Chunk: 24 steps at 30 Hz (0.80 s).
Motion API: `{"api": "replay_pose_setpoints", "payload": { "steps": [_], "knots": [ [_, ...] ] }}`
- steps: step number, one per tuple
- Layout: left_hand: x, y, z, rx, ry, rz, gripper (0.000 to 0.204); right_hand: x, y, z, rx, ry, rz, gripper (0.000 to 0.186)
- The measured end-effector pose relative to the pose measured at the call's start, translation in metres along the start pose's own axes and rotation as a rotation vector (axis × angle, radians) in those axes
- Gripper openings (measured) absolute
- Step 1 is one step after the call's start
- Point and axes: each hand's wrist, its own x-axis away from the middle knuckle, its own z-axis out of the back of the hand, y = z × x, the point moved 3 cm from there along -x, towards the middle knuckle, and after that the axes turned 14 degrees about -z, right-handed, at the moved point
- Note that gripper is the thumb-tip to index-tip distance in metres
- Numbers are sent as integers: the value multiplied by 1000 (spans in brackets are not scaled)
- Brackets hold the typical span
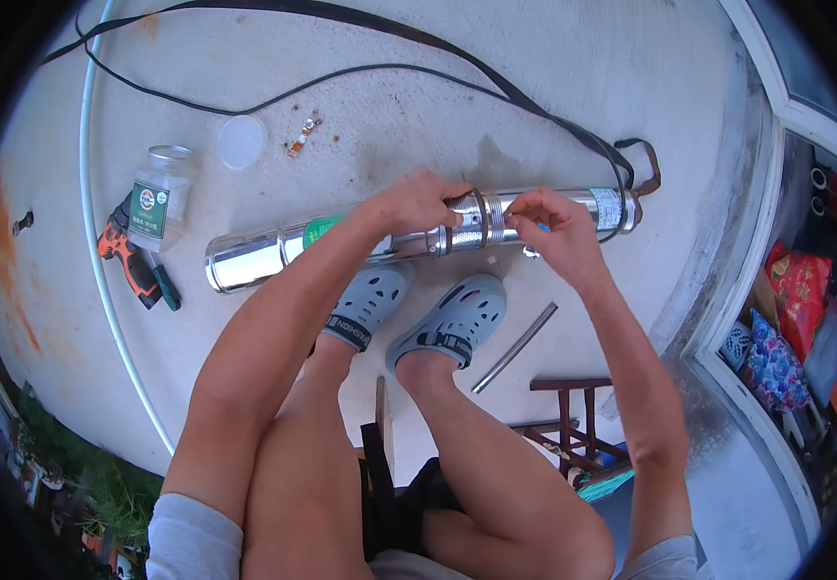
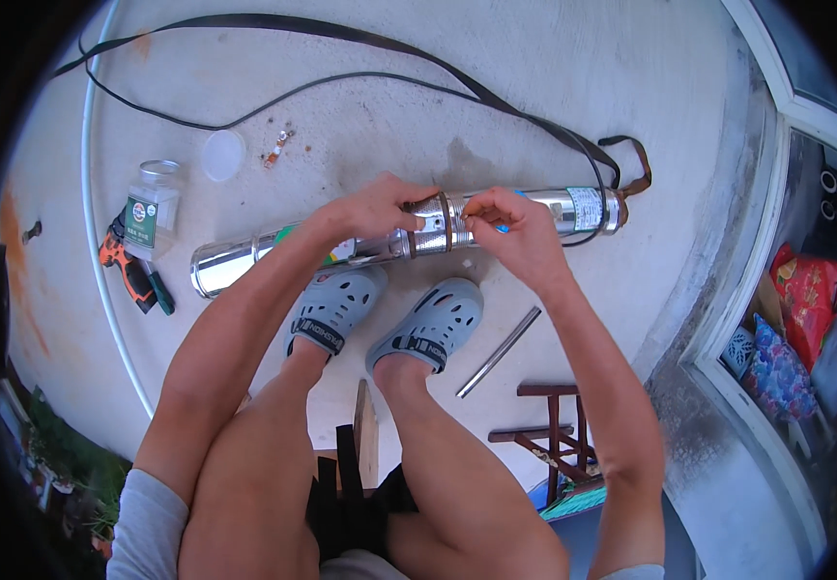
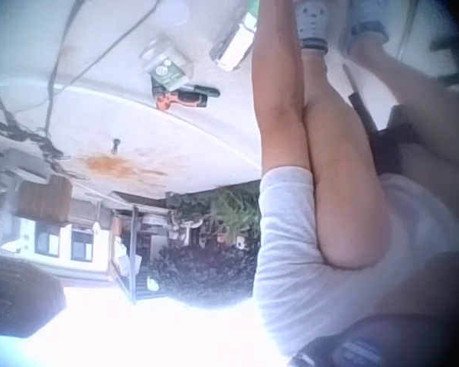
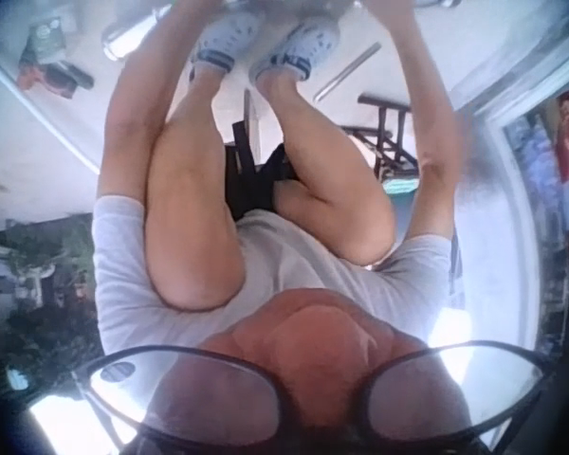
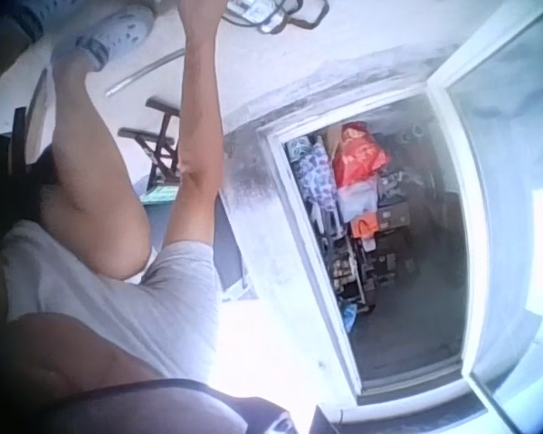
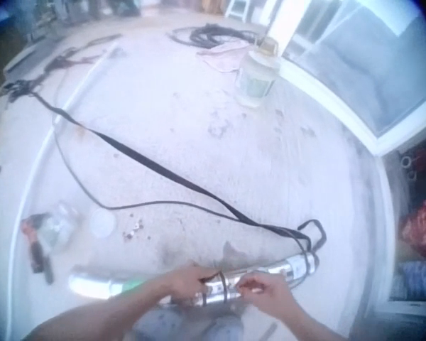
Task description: The person aligns two cylindrical sections of a metal water pump, places a metal brace around the connection point, and threads a small bolt by hand to secure the band.
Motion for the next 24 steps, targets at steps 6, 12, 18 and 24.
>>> {"api": "replay_pose_setpoints", "payload": {
  "steps": [6,12,18,24],
  "knots": [
    [-3,5,-2,-57,7,-21,59,37,47,-27,-372,226,-68,14],
    [-1,7,0,52,5,-22,61,19,42,-45,-239,404,166,13],
    [-3,3,-2,47,24,-21,62,9,35,-55,120,404,347,14],
    [-1,-3,-2,11,39,-15,63,-6,14,-46,96,229,98,9]
  ]
}}
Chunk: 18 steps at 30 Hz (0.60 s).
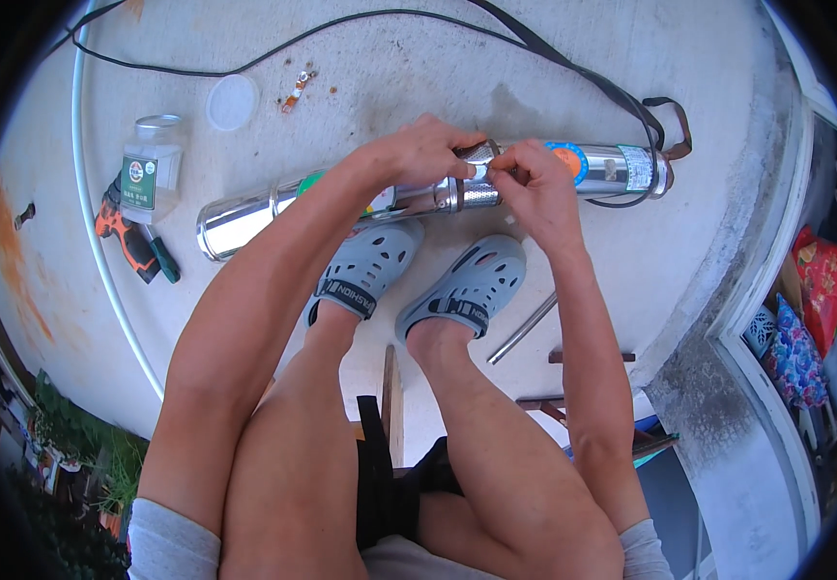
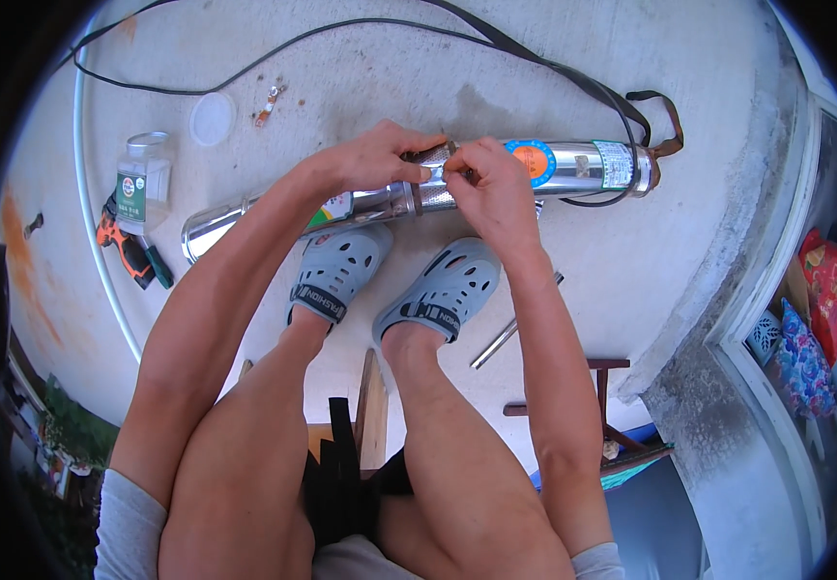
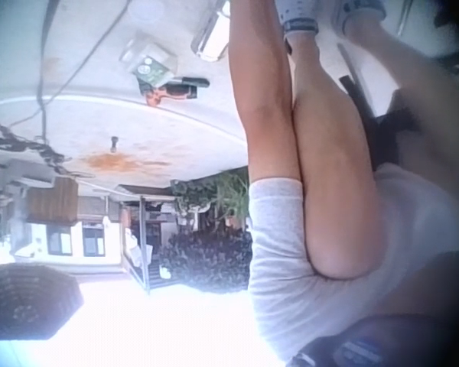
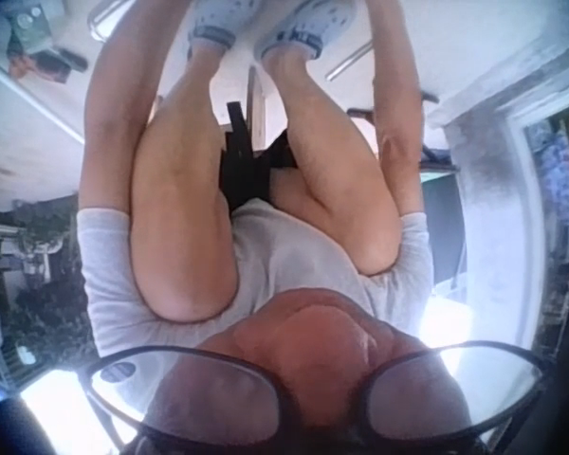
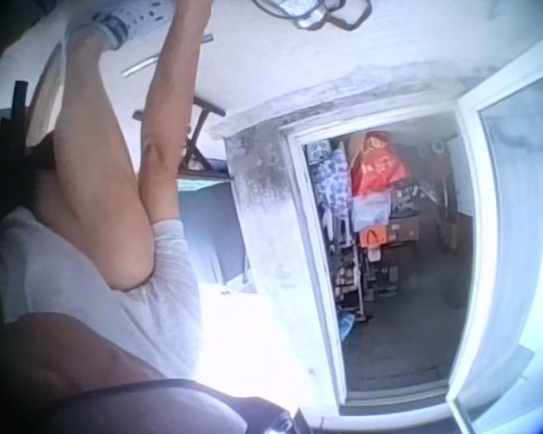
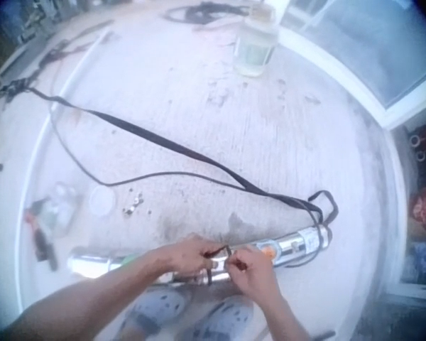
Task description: The person aligns two cylindrical sections of a metal water pump, places a metal brace around the connection point, and threads a small bolt by hand to secure the band.
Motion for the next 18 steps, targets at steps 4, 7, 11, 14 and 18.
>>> {"api": "replay_pose_setpoints", "payload": {
  "steps": [4,7,11,14,18],
  "knots": [
    [-1,2,0,-10,22,-16,63,-5,0,6,158,-91,94,8],
    [0,6,2,-20,-1,-8,63,0,3,8,224,-63,259,9],
    [0,6,3,-23,-10,13,64,7,2,6,293,0,407,10],
    [0,8,3,-28,-16,15,65,10,4,2,234,80,421,11],
    [1,9,4,-43,-29,8,66,9,6,-5,157,108,350,12]
  ]
}}
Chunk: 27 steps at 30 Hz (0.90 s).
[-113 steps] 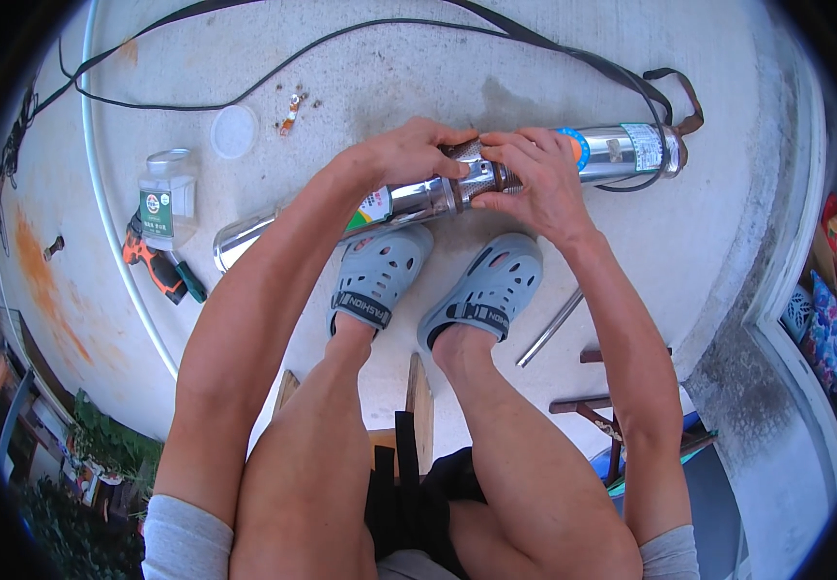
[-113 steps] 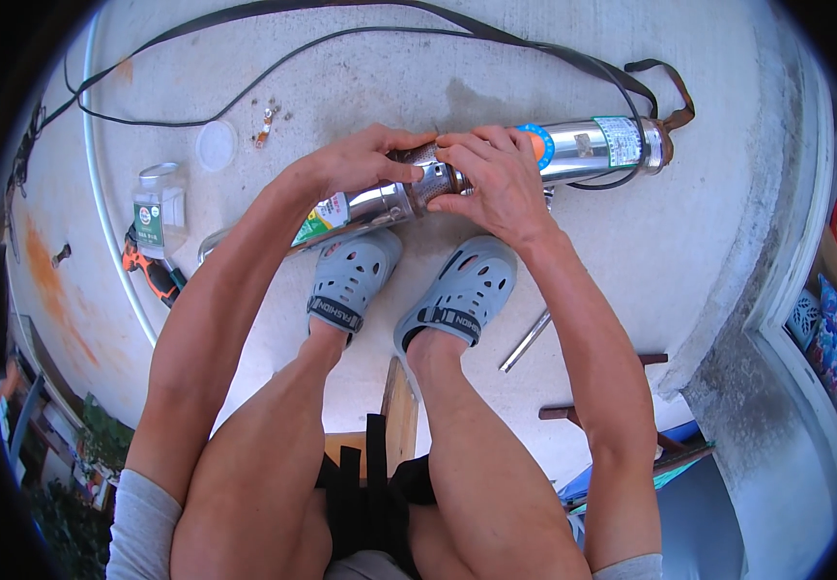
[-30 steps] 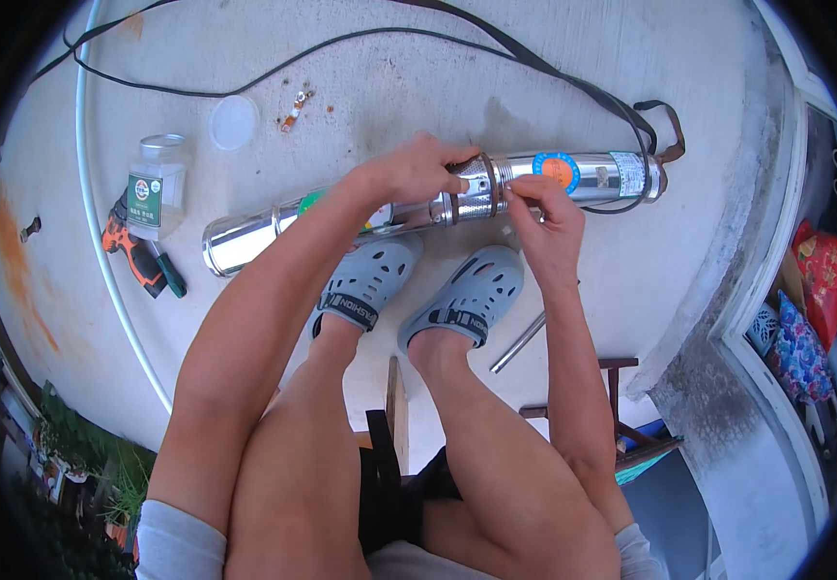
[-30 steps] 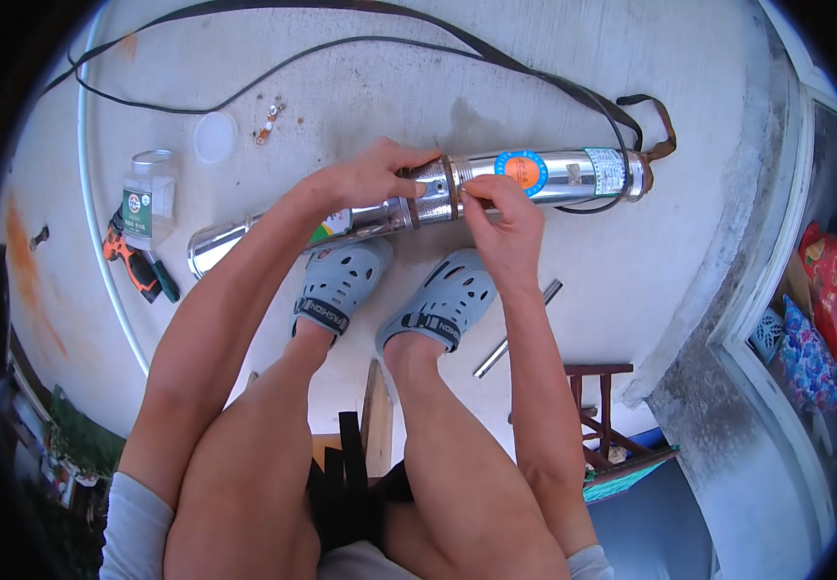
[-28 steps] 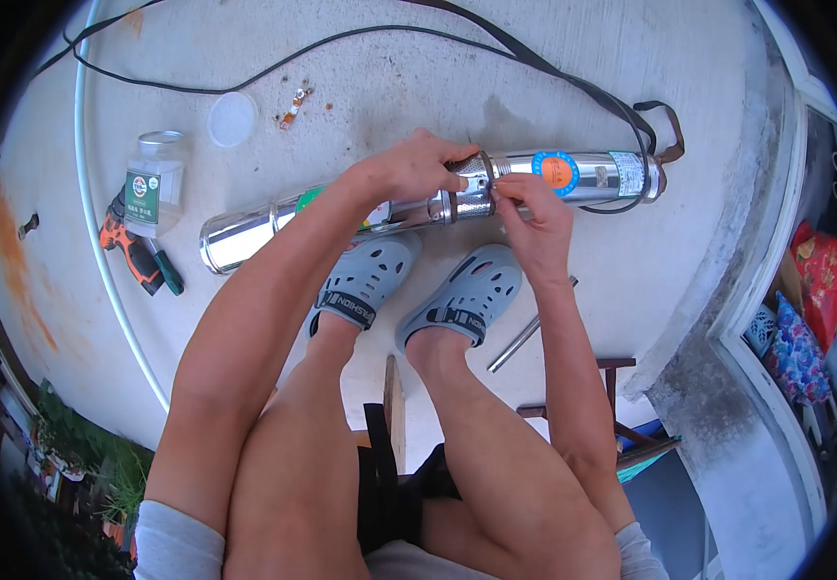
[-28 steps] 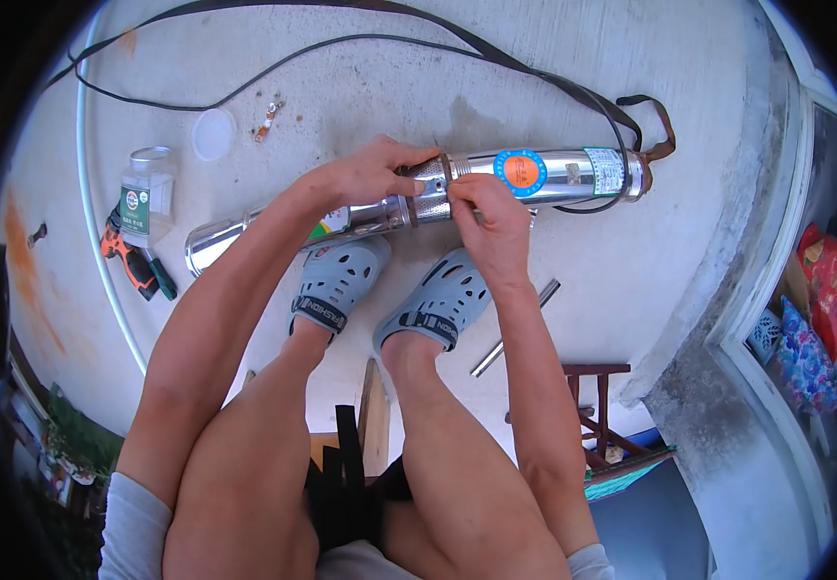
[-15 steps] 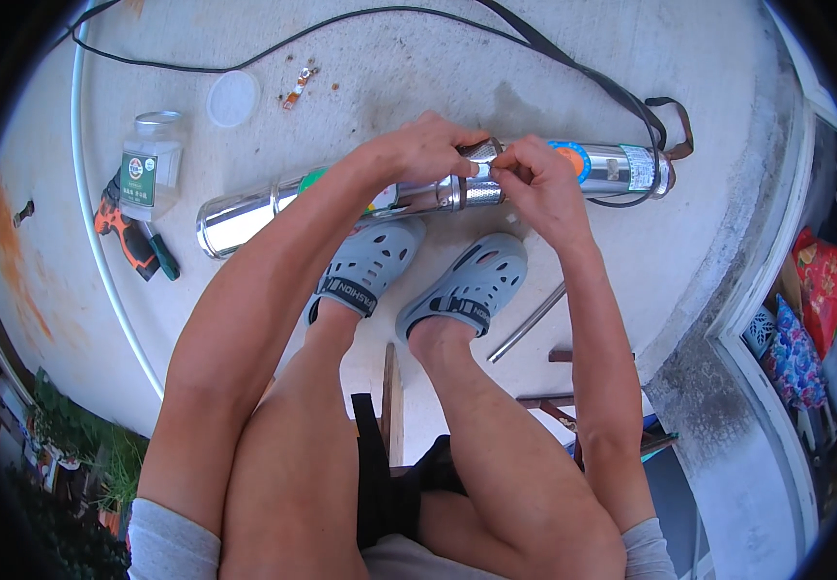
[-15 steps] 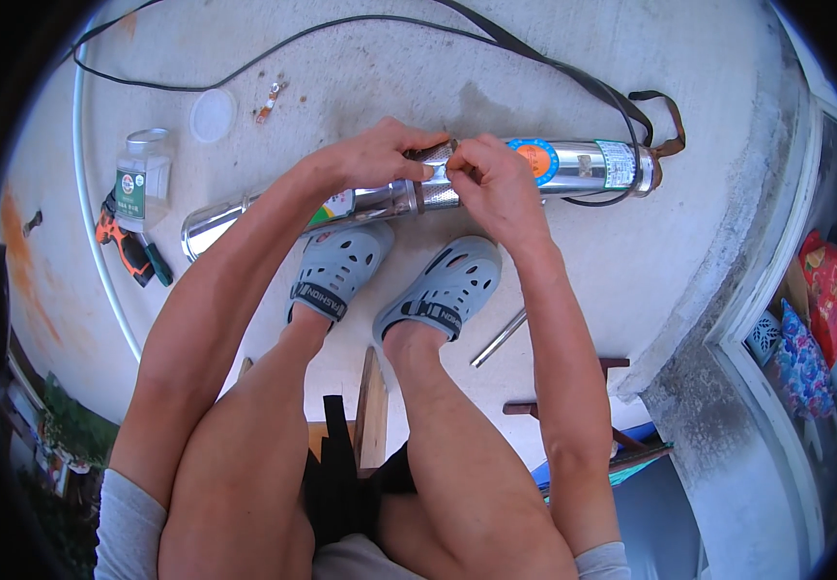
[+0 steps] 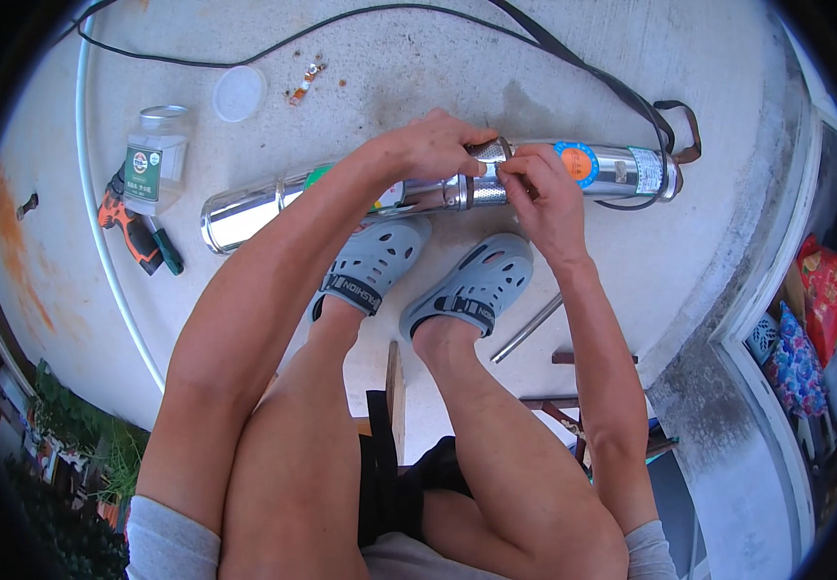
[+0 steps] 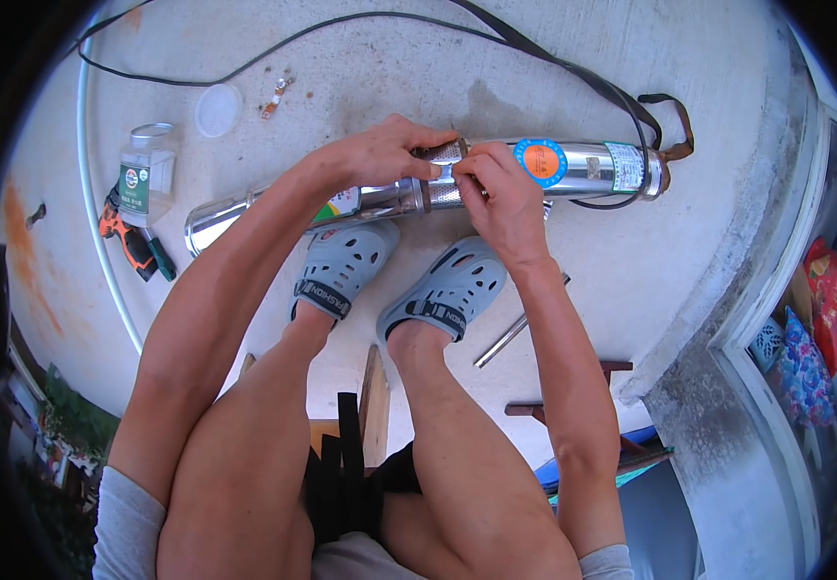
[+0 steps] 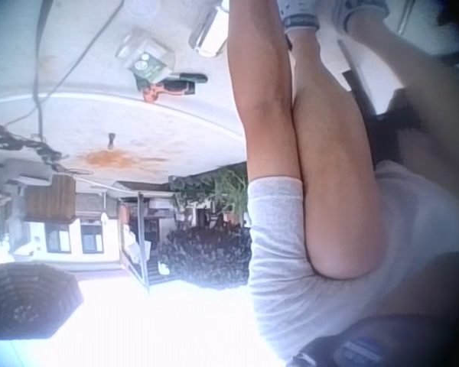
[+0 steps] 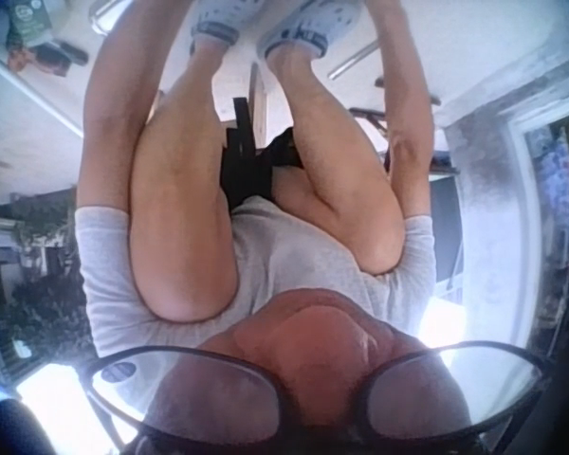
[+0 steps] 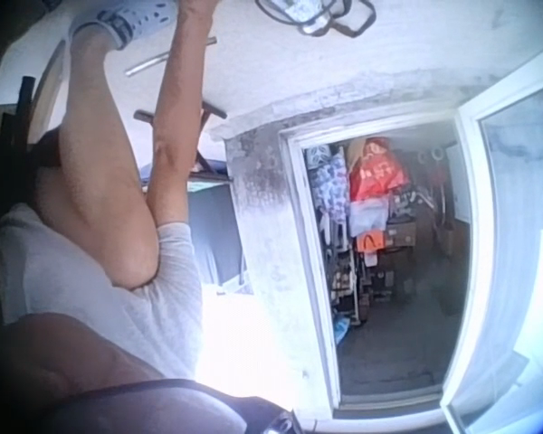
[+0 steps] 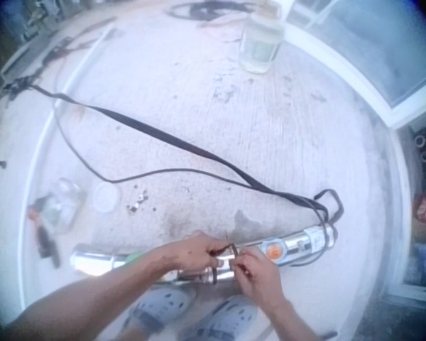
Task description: The person aligns two cylindrical sections of a metal water pump, places a metal brace around the connection point, and threads a small bolt by hand to secure the band.
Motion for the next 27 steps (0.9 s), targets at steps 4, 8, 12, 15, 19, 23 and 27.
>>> {"api": "replay_pose_setpoints", "payload": {
  "steps": [4,8,12,15,19,23,27],
  "knots": [
    [-1,3,0,4,-11,5,67,-2,4,1,-182,-60,-280,11],
    [0,2,1,51,-25,31,67,-5,8,1,-230,-105,-339,10],
    [0,2,1,37,-12,16,67,-6,7,0,-208,-107,-299,10],
    [-1,6,3,34,-26,13,67,0,4,-2,-141,-41,-222,10],
    [-1,5,3,29,-43,18,68,4,5,-6,-123,31,-191,12],
    [-1,6,3,39,-47,39,68,3,7,-7,-150,26,-223,13],
    [-1,6,4,58,-53,49,68,4,11,-4,-235,-28,-286,12]
  ]
}}
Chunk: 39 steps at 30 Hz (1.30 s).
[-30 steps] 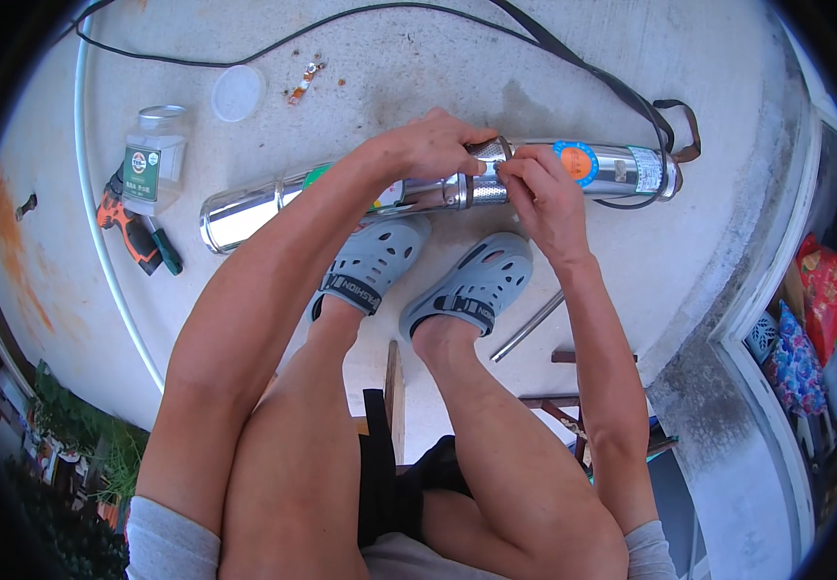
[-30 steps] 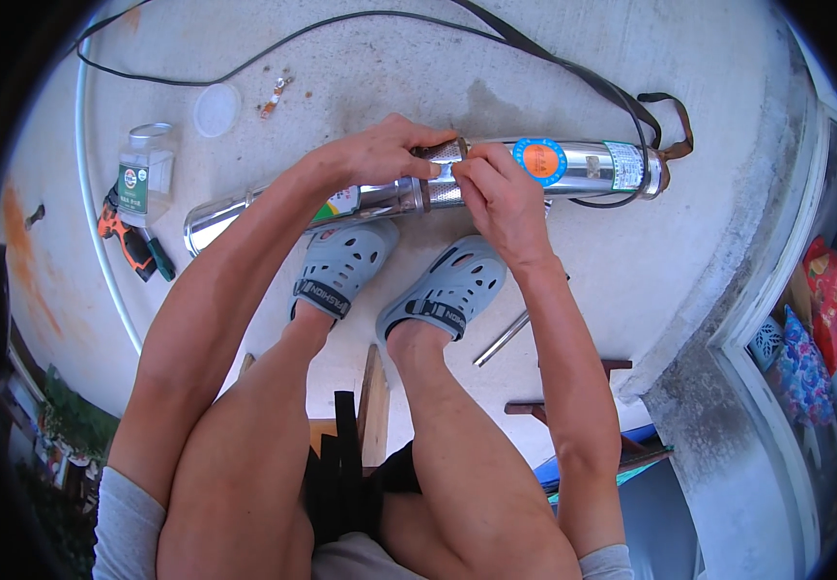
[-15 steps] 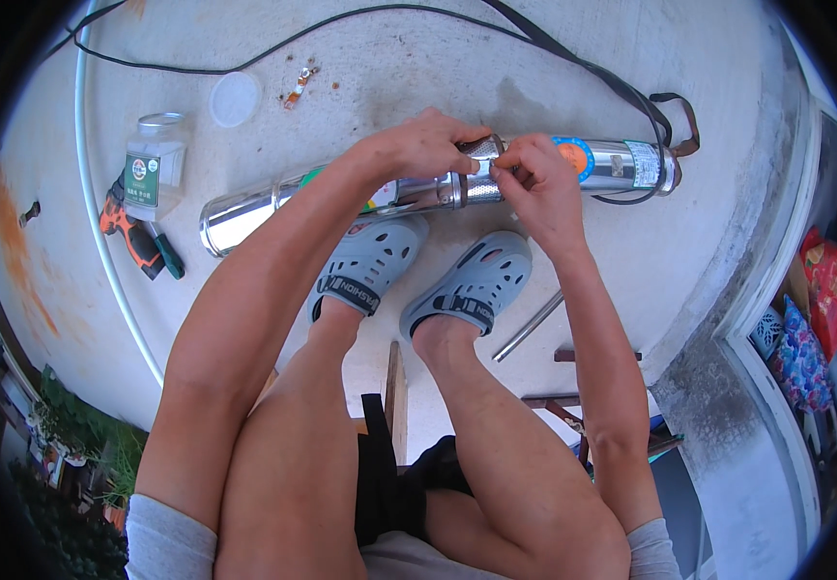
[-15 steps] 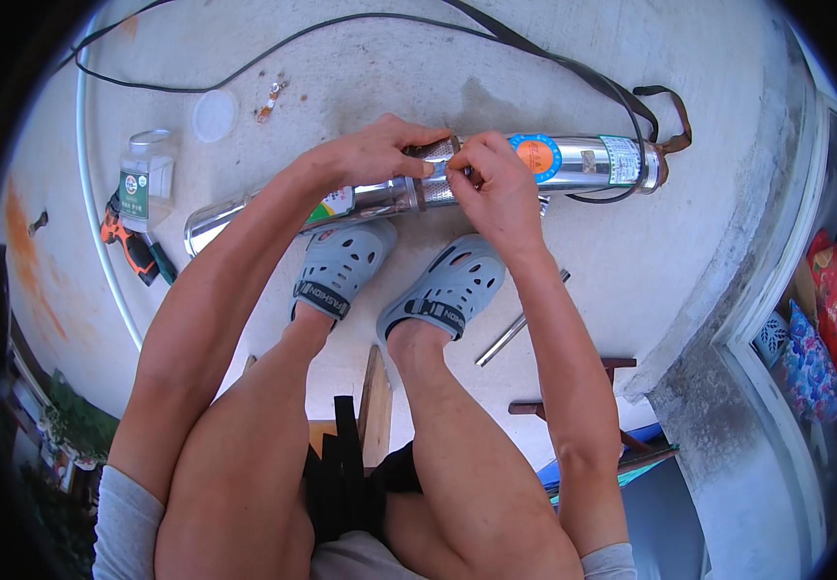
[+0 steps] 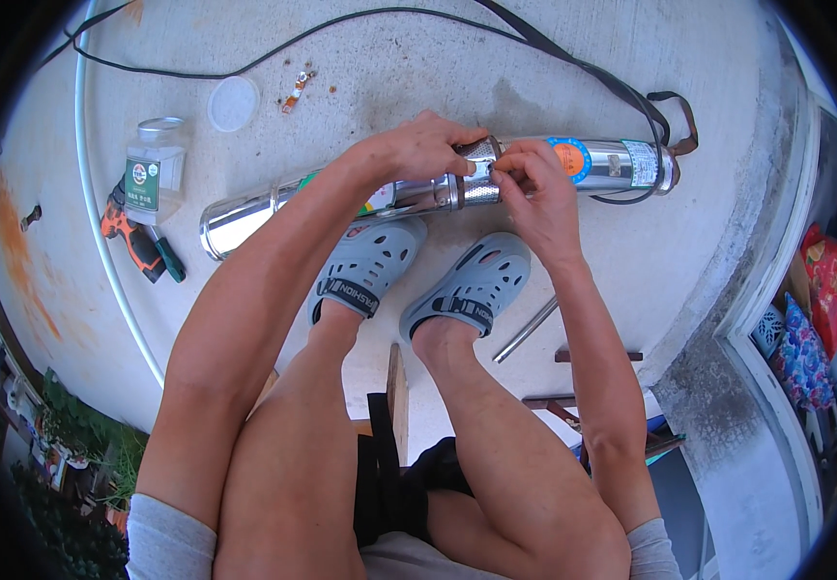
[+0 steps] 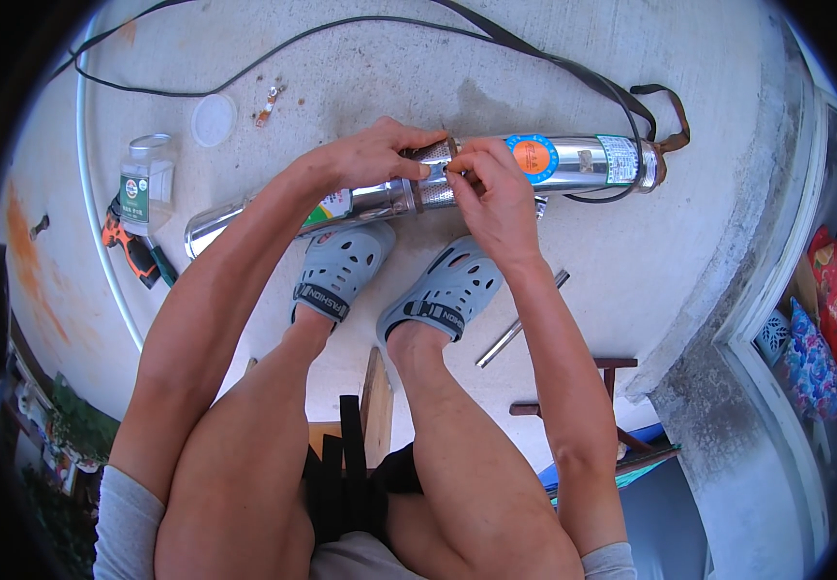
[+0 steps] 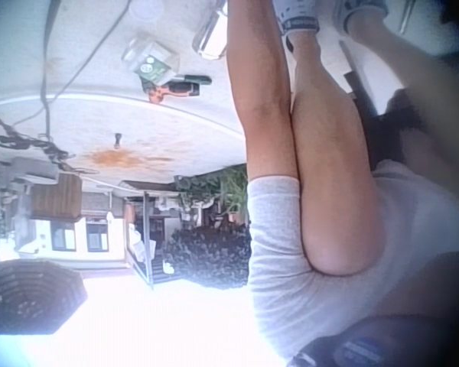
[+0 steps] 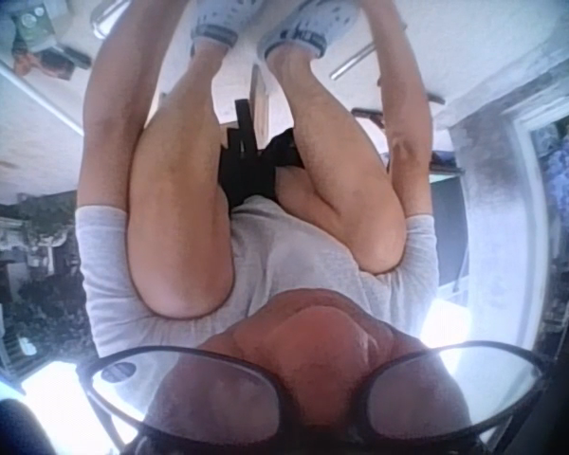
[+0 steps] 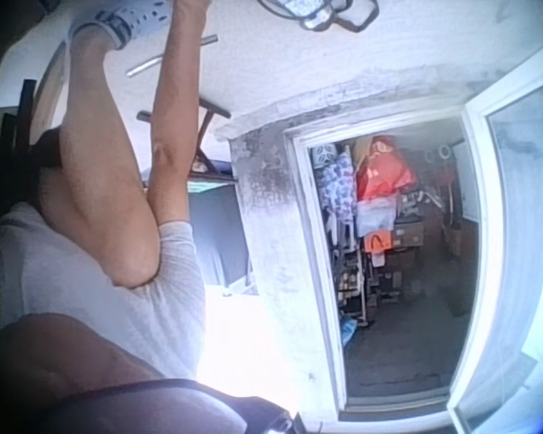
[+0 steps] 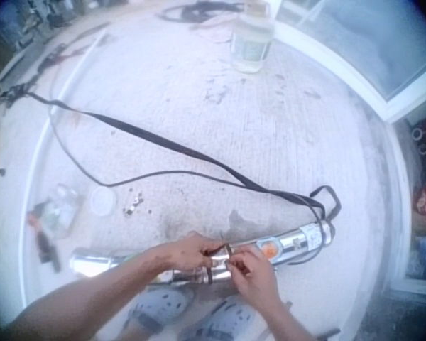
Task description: The person aligns two cylindrical sections of a metal water pump, places a metal brace around the connection point, and threads a small bolt by hand to secure the band.
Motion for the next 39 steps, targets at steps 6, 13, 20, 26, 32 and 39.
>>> {"api": "replay_pose_setpoints", "payload": {
  "steps": [6,13,20,26,32,39],
  "knots": [
    [-1,-2,-2,-23,0,-9,69,0,-5,0,90,38,86,13],
    [1,9,2,12,-32,-29,68,1,-18,-1,228,45,176,12],
    [0,-2,-1,23,32,-32,67,-2,-20,-1,193,10,58,11],
    [1,6,1,52,9,-6,66,-2,-12,2,75,12,4,10],
    [1,1,0,28,17,-33,66,-4,-14,0,112,-1,-21,10],
    [0,-1,-1,-15,24,-51,68,-2,-18,-2,100,1,-48,11]
  ]
}}
